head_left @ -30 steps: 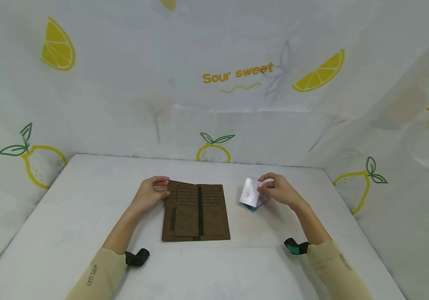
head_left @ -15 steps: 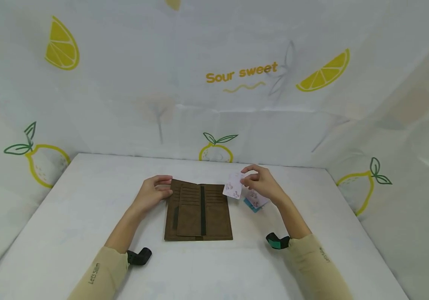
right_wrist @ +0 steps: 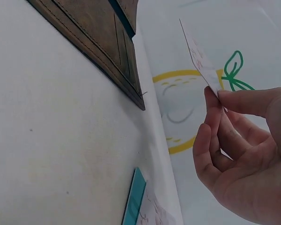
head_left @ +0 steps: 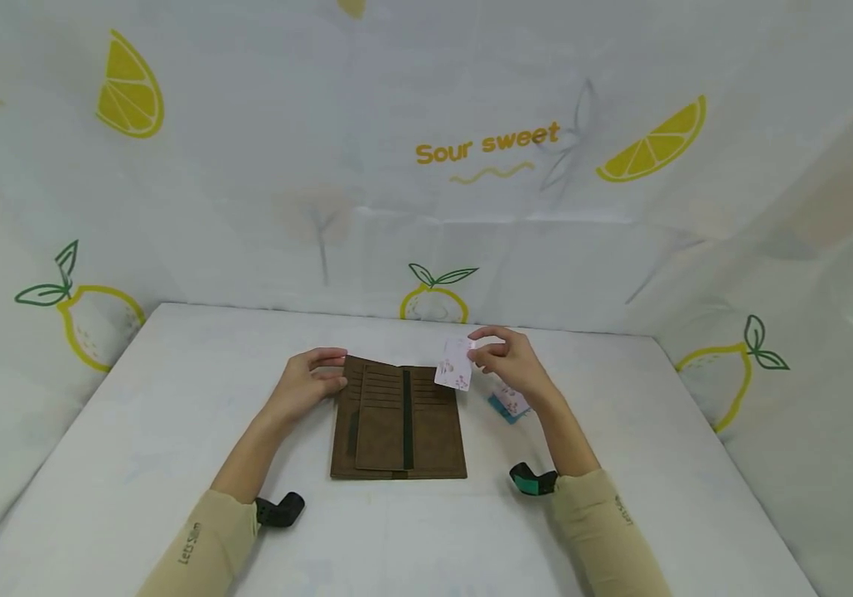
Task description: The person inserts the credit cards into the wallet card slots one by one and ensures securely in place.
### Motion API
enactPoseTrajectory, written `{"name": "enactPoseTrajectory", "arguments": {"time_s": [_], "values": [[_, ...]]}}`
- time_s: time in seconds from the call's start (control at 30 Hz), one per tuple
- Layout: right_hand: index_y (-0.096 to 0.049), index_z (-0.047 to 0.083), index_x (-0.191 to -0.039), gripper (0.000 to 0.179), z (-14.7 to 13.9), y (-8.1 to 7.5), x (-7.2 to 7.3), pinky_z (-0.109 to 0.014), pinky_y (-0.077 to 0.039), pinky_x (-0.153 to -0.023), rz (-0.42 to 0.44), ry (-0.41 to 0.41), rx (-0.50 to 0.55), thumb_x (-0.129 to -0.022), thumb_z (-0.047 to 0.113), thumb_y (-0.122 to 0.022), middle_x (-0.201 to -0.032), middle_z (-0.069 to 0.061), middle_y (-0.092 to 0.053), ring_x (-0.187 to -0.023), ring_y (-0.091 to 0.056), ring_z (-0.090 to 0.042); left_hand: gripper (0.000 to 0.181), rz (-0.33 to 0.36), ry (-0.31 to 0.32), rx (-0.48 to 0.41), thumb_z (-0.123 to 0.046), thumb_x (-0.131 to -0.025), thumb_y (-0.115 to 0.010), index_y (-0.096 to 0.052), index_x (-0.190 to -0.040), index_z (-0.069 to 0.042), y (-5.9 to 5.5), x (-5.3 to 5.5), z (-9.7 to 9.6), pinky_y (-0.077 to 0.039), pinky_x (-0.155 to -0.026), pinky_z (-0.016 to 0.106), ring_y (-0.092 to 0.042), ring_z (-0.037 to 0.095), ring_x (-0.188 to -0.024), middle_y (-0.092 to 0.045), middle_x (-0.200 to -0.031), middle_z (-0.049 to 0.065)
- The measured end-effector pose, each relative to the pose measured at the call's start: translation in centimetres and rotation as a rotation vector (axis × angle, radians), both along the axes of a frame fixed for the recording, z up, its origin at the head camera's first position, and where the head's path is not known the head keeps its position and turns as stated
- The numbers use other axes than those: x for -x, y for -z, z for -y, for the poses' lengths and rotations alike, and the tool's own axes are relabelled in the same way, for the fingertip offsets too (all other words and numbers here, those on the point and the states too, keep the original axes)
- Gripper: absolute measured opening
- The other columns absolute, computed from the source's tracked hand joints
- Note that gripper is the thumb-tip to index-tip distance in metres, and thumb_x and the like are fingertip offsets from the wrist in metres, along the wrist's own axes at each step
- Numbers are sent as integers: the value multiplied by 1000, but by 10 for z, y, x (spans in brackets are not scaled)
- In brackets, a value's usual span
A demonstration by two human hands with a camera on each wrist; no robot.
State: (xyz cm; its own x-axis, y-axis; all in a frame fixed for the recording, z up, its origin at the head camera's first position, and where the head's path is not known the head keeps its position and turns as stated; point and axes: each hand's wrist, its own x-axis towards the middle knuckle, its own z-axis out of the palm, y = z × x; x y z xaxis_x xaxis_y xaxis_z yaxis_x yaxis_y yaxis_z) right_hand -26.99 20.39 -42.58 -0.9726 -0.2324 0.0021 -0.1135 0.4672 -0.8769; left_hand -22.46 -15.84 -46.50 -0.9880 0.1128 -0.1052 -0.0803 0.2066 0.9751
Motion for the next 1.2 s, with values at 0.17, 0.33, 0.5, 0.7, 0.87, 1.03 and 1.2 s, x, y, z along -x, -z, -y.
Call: {"name": "enactPoseTrajectory", "arguments": {"time_s": [0.17, 0.33, 0.5, 0.7, 0.87, 1.03, 1.2], "values": [[-68, 2, -135, 34, 3, 6, -1, -40, -64, -89, 6, 9, 24, -104, 14, -72, -108, -21, -82, -100, -73, -32, 53, 9, 5, -13, 0, -100, -70, -57, -152, 2, -1, -1, -1, -56, -90, 14, -69, 34, -131, -60, -151, 27], [-68, 2, -135, 33, 6, 11, -1, -32, -62, -84, 3, 10, 31, -104, 14, -73, -106, -23, -82, -98, -74, -32, 53, 18, 3, -9, -1, -101, -70, -57, -151, 1, 0, -2, -1, -56, -89, 14, -69, 33, -130, -60, -152, 27], [-68, 0, -134, 33, 9, 15, -1, -31, -62, -82, -9, -8, 24, -104, 12, -72, -103, -22, -83, -98, -75, -35, 52, 19, 3, -20, -1, -101, -70, -57, -152, 1, -1, -2, -1, -57, -89, 14, -69, 28, -127, -58, -153, 27], [-67, 0, -135, 33, 12, 18, -1, -30, -61, -81, 2, -22, 8, -103, 7, -70, -106, -24, -82, -96, -75, -31, 52, 14, 8, -37, -1, -102, -69, -56, -152, 2, -1, -2, 0, -56, -89, 13, -69, 26, -127, -56, -155, 27], [-67, -1, -135, 33, 15, 20, -2, -35, -61, -83, 1, -55, 1, -103, 5, -70, -108, -27, -81, -93, -73, -32, 53, 13, 11, -48, -1, -102, -69, -56, -152, 2, 0, -2, 0, -56, -90, 13, -67, 32, -132, -56, -155, 27], [-68, 0, -133, 31, 17, 22, -3, -32, -57, -78, -4, -102, -41, -103, 6, -70, -105, -25, -82, -89, -72, -28, 53, 12, 9, -58, -1, -102, -69, -56, -153, 2, 0, -2, 1, -56, -91, 13, -66, 34, -135, -56, -156, 27], [-68, -1, -130, 29, 19, 23, -3, -29, -54, -74, -7, -137, -58, -102, 5, -69, -102, -24, -82, -83, -69, -23, 54, 13, 12, -59, -1, -102, -69, -55, -154, 2, 0, -2, 0, -56, -91, 13, -67, 32, -132, -55, -157, 27]]}}
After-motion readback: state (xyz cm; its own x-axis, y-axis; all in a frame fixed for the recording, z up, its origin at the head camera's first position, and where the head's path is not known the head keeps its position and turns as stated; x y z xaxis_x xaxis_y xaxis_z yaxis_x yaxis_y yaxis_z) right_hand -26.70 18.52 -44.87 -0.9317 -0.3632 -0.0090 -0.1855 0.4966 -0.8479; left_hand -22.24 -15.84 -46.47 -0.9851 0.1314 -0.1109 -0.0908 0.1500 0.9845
